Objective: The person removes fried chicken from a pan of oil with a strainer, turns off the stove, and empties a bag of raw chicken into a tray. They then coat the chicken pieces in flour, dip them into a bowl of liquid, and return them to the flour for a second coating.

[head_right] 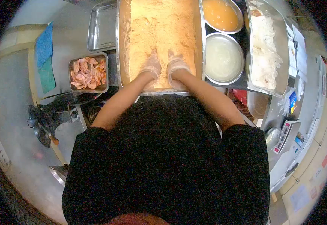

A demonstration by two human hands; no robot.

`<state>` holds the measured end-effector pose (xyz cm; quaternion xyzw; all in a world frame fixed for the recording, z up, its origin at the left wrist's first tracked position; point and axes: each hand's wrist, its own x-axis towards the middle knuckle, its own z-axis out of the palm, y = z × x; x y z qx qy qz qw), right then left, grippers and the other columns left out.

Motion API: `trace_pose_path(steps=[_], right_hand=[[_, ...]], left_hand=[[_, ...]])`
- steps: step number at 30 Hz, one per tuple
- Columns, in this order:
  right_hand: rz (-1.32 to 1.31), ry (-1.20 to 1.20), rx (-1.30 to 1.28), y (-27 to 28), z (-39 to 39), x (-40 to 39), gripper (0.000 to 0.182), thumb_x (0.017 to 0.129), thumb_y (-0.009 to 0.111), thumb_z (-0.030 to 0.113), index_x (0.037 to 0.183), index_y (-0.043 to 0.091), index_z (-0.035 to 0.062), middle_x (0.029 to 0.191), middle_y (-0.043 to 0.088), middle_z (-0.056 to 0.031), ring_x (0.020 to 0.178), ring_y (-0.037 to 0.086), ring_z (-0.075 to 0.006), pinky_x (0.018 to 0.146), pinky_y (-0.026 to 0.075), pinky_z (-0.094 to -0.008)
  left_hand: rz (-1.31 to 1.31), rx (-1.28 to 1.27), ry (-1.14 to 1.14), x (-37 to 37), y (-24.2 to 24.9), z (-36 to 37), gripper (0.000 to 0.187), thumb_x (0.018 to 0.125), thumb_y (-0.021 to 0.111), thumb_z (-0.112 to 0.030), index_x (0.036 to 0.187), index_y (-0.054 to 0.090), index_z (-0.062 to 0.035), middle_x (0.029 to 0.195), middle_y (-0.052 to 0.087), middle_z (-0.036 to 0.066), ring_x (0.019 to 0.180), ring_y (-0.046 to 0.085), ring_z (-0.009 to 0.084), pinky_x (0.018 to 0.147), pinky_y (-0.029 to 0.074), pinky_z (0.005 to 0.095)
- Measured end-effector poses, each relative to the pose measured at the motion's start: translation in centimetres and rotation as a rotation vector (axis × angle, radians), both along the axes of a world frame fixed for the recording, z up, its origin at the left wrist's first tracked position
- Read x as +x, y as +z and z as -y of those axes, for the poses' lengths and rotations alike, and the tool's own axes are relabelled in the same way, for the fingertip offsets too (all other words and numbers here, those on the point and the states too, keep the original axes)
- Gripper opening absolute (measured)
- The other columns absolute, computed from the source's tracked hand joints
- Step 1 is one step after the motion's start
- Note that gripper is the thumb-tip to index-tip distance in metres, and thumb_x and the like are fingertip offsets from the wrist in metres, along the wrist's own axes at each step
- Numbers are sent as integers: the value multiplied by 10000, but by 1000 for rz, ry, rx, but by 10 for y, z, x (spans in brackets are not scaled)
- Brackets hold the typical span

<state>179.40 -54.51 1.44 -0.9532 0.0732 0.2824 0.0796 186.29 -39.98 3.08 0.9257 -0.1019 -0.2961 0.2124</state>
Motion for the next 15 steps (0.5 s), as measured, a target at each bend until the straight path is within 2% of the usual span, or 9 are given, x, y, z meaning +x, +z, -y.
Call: trace_pose_path(steps=[1, 3, 6, 7, 9, 11, 12, 13, 15], right_hand=[[2, 198, -14, -52, 10, 1, 575, 747, 769, 221, 1276, 635, 39, 1146, 658, -301, 1138, 650, -379, 893, 551, -422], [-76, 297, -13, 22, 11, 28, 456, 758, 741, 197, 1186, 689, 51, 1119, 677, -285, 1090, 674, -357, 874, 556, -423], [-236, 358, 4, 105, 23, 61, 306, 764, 703, 159, 1041, 745, 36, 1061, 707, -250, 1009, 705, -327, 829, 566, -417], [-312, 311, 19, 112, 26, 67, 269, 761, 693, 145, 986, 748, 8, 1030, 719, -230, 974, 712, -320, 802, 570, -410], [-316, 454, -16, 112, 37, 81, 254, 765, 682, 134, 972, 741, 0, 965, 724, -221, 887, 714, -305, 755, 569, -407], [-521, 677, 6, 123, 49, 103, 262, 780, 674, 128, 1002, 730, 3, 923, 726, -213, 836, 704, -305, 709, 562, -414], [-316, 193, 115, 113, 53, 105, 335, 795, 670, 160, 1091, 697, 6, 975, 721, -214, 852, 691, -303, 704, 551, -421], [-315, 192, 115, 109, 57, 108, 335, 795, 670, 160, 1091, 697, 6, 975, 721, -214, 852, 691, -303, 704, 551, -421], [-119, -318, 342, 141, 50, 114, 535, 770, 744, 221, 1256, 577, 73, 1071, 700, -195, 935, 671, -278, 782, 533, -412]], left_hand=[[-5, 4, -4, 5, 14, 1, 518, 916, 573, -196, 1407, 489, -53, 1315, 579, 281, 1212, 598, 327, 1003, 465, 431], [-13, 138, -357, 25, 27, 0, 360, 881, 588, -134, 1220, 640, -27, 1165, 659, 268, 1117, 651, 340, 933, 508, 448], [32, 255, -534, 45, 40, -2, 262, 855, 611, -116, 1076, 706, -10, 1047, 694, 255, 1046, 679, 348, 880, 537, 436], [34, 257, -535, 55, 51, 0, 262, 855, 611, -116, 1076, 706, -10, 1047, 694, 255, 1046, 679, 348, 880, 537, 436], [-183, 497, -962, 73, 77, 4, 367, 832, 680, -178, 1149, 665, 7, 1077, 693, 249, 1034, 684, 331, 877, 543, 416], [-196, 409, -812, 90, 98, 8, 465, 805, 728, -210, 1208, 625, -3, 1129, 680, 240, 1049, 677, 324, 883, 547, 402], [-208, 322, -660, 96, 102, 9, 575, 777, 775, -242, 1268, 585, -12, 1181, 666, 231, 1064, 669, 318, 889, 551, 388], [-207, 323, -662, 101, 101, 11, 575, 777, 775, -242, 1268, 585, -12, 1181, 666, 231, 1064, 669, 318, 889, 551, 388], [0, 40, -505, 106, 90, 12, 822, 696, 858, -283, 1380, 477, -34, 1305, 608, 218, 1151, 623, 323, 959, 529, 382]])
